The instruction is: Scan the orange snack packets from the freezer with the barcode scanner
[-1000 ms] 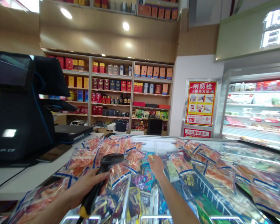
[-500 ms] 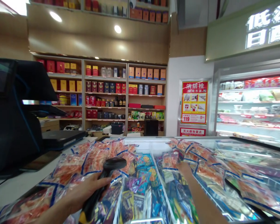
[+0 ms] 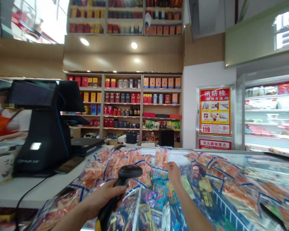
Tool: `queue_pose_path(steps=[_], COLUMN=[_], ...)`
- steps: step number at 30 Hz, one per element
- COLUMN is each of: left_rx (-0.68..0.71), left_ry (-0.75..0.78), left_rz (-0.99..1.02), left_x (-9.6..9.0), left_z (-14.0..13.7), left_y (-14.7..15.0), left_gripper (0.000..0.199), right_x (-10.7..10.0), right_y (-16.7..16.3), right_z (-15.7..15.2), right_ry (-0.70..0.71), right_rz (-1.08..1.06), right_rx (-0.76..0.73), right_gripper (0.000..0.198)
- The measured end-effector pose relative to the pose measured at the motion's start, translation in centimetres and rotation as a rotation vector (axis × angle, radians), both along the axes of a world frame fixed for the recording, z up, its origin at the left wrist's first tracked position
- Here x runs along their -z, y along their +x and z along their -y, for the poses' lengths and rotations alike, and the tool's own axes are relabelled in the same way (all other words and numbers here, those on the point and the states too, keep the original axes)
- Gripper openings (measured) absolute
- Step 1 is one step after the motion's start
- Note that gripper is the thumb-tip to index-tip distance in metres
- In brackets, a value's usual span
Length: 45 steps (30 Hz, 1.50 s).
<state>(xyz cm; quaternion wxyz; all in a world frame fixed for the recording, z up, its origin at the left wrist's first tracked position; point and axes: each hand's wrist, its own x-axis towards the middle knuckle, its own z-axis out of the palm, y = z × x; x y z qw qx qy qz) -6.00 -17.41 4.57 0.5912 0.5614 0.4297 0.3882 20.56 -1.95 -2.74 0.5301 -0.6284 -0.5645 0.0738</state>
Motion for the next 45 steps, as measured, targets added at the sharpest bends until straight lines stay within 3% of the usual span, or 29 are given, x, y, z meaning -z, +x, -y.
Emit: queue_pose_path(steps=[13, 18, 26, 37, 41, 45], left_rx=[-0.009, -0.113, -0.165, -0.170, -0.103, 0.009], left_ry=[0.030, 0.065, 0.073, 0.011, 0.035, 0.031], left_rz=[0.069, 0.081, 0.094, 0.036, 0.038, 0.039], left_x=[0.2, 0.2, 1.2, 1.7, 2.2, 2.4], left_z=[0.3, -0.8, -2.4, -3.7, -4.1, -4.1], left_y=[-1.0, -0.8, 0.9, 2.1, 3.2, 5.5], left_gripper=[0.022, 0.024, 0.026, 0.024, 0.025, 0.026], right_x=[-0.1, 1.7, 4.3, 3.5, 3.0, 2.7], right_y=[-1.5, -0.2, 0.4, -4.0, -1.7, 4.7], right_z=[0.4, -0.3, -1.7, -3.4, -2.5, 0.5], right_ry=[-0.066, -0.166, -0.301, -0.309, -0.320, -0.307], right_rz=[0.085, 0.199, 0.258, 0.267, 0.235, 0.222], right_rx=[0.014, 0.104, 0.171, 0.003, 0.069, 0.256], right_gripper=[0.032, 0.029, 0.032, 0.032, 0.039, 0.040])
